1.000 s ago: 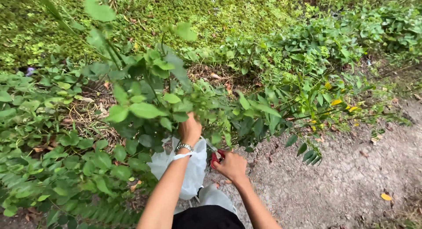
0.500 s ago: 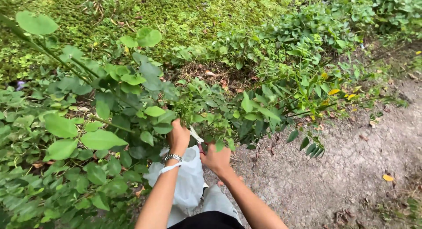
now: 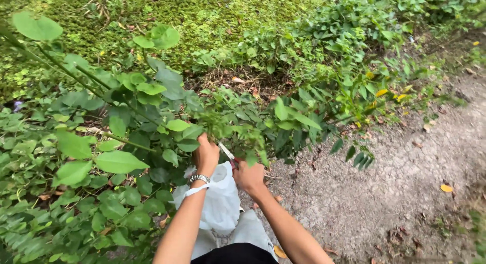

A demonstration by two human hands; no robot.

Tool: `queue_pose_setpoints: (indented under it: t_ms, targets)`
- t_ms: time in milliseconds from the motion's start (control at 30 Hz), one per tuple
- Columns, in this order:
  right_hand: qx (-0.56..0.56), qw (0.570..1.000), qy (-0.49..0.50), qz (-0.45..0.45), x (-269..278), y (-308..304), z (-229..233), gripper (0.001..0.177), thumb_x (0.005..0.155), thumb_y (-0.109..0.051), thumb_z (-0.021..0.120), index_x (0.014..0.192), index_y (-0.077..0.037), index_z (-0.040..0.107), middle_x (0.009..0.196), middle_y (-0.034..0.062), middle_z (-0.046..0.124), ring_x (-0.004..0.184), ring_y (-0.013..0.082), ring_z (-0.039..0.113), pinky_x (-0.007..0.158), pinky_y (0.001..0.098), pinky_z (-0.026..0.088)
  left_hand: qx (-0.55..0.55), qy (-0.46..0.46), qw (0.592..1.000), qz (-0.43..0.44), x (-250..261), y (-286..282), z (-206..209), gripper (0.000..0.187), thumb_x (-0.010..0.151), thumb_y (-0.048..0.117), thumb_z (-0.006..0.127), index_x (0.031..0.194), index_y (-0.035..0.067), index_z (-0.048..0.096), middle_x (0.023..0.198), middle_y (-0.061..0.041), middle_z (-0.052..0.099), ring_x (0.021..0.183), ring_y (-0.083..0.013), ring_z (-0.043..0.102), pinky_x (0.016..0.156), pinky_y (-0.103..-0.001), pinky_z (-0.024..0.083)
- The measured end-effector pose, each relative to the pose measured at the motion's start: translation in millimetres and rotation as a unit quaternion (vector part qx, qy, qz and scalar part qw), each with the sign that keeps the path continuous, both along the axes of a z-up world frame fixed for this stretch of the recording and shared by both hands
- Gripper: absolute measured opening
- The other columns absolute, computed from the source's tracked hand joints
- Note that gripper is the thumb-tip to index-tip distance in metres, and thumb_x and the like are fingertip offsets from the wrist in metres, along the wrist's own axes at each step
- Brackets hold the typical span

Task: Pruning leaves from a bush using scissors and placing them into a white plastic bag.

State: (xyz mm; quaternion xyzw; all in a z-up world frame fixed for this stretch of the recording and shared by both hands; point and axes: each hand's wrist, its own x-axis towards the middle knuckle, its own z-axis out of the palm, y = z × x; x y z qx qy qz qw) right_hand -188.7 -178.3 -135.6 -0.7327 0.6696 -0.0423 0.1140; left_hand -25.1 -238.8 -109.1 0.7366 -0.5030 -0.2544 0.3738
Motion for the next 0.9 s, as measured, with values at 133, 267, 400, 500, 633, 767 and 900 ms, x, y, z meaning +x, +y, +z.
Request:
queue_pose_setpoints:
  t_ms: [133, 267, 400, 500, 633, 767, 900]
  targets:
    - [0.01, 1.0, -0.002, -0.023, -4, 24, 26, 0.027, 0.084, -0.037, 0.067, 0.088, -0.012, 0.077, 0.076, 0.018, 0.072, 0.07, 0.0378, 0.071, 0.066, 0.0497, 0.056, -0.045, 0.03, 0.999, -0.007, 0, -12, -46, 0.021, 0.089, 0.01, 0.061, 0.106, -0.002, 0.061, 0.097, -0.031, 0.068, 0.092, -0.0492, 0.065, 0.082, -0.055, 0.051]
    - [-0.005, 0.995, -0.058, -0.079, -27, 69, 33, 0.027, 0.086, -0.04, 0.067, 0.1, -0.02, 0.078, 0.076, 0.0165, 0.073, 0.069, 0.0378, 0.071, 0.062, 0.0506, 0.055, -0.05, -0.042, 0.993, -0.095, 2, -18, -112, 0.024, 0.095, 0.012, 0.058, 0.114, -0.002, 0.055, 0.11, -0.036, 0.061, 0.091, -0.0511, 0.063, 0.079, -0.055, 0.051]
    - [0.044, 0.981, -0.086, -0.168, -55, 120, 37, 0.035, 0.077, -0.045, 0.072, 0.103, -0.023, 0.079, 0.077, 0.0132, 0.075, 0.07, 0.0346, 0.073, 0.064, 0.0476, 0.057, -0.031, -0.179, 0.964, -0.197, -14, -15, -151, 0.022, 0.097, 0.008, 0.052, 0.118, 0.003, 0.051, 0.112, -0.032, 0.056, 0.094, -0.0478, 0.063, 0.082, -0.053, 0.052]
    - [0.066, 0.968, -0.107, -0.218, -76, 130, 38, 0.044, 0.07, -0.051, 0.075, 0.103, -0.021, 0.078, 0.076, 0.0116, 0.075, 0.07, 0.0326, 0.074, 0.064, 0.0456, 0.058, -0.086, -0.168, 0.964, -0.187, -31, -37, -169, 0.022, 0.096, 0.012, 0.055, 0.116, 0.005, 0.051, 0.109, -0.026, 0.059, 0.098, -0.0436, 0.063, 0.086, -0.053, 0.051]
    - [0.134, 0.959, -0.067, -0.242, -103, 134, 20, 0.05, 0.074, -0.061, 0.072, 0.095, -0.016, 0.079, 0.073, 0.0087, 0.075, 0.073, 0.0289, 0.075, 0.069, 0.0423, 0.058, -0.09, 0.119, 0.985, -0.087, -49, -65, -174, 0.032, 0.104, 0.021, 0.064, 0.124, -0.002, 0.055, 0.119, -0.024, 0.063, 0.103, -0.0359, 0.063, 0.088, -0.048, 0.049]
    - [0.145, 0.966, -0.069, -0.205, -120, 106, 32, 0.05, 0.073, -0.059, 0.07, 0.106, -0.022, 0.079, 0.071, 0.0096, 0.074, 0.072, 0.0299, 0.074, 0.068, 0.0433, 0.058, 0.001, 0.199, 0.978, -0.071, -48, -79, -106, 0.038, 0.096, 0.024, 0.07, 0.122, -0.003, 0.061, 0.112, -0.021, 0.07, 0.097, -0.0324, 0.067, 0.085, -0.044, 0.052]
    - [0.118, 0.982, -0.078, -0.128, -139, 66, 19, 0.05, 0.072, -0.056, 0.07, 0.114, -0.03, 0.077, 0.075, 0.0096, 0.074, 0.071, 0.0331, 0.073, 0.065, 0.0466, 0.057, 0.053, 0.109, 0.985, -0.122, -28, -74, -76, 0.05, 0.079, 0.025, 0.08, 0.12, 0.001, 0.065, 0.1, -0.019, 0.075, 0.089, -0.0337, 0.071, 0.08, -0.045, 0.055]
